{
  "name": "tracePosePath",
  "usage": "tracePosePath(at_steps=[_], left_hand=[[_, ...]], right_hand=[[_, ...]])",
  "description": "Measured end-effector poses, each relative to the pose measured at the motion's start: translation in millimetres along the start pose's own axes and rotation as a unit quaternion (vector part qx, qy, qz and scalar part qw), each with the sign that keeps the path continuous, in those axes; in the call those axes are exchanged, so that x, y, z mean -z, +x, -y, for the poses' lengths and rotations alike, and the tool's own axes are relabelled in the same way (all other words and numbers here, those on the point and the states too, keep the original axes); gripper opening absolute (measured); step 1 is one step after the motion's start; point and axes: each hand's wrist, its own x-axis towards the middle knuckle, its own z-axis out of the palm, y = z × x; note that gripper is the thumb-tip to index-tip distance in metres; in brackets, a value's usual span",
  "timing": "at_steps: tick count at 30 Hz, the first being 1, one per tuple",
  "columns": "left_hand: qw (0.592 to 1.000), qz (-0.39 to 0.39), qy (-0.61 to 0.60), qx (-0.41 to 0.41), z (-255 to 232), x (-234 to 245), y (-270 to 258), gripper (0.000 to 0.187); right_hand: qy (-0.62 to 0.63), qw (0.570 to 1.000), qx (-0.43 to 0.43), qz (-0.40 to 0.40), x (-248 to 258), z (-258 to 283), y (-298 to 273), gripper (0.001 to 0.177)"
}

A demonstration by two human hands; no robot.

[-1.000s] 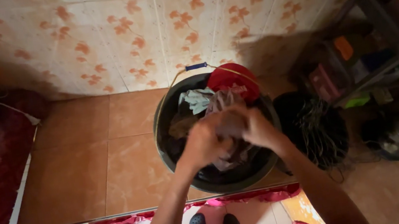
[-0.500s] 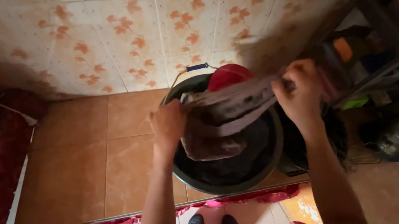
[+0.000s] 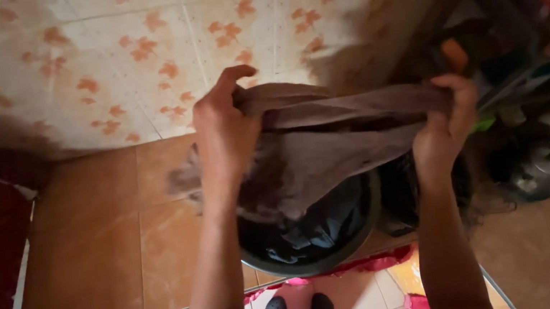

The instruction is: Sorting laundry from a bucket and hanging various items of clothing on hangers and a drying rack.

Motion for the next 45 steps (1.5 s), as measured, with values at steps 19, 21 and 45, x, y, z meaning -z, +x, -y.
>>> tracePosePath(at_steps=[19, 21, 45], left_hand=[[0.964, 0.254, -0.006, 0.081, 53.5, -84.4, -139.0, 0.029], [0.944, 0.272, -0.068, 0.174, 112.4, -114.5, -147.9, 0.061], [0.600, 0.069, -0.771, 0.202, -6.1, -18.9, -223.9, 0.079]], right_hand=[[0.008, 0.935, -0.141, 0.325, -47.0, 21.1, -61.8, 0.021], [0.067, 0.844, -0.296, 0.442, -31.8, 96.2, -42.5, 0.025], [0.394, 0.893, -0.165, 0.145, 24.5, 69.8, -170.4, 0.044]])
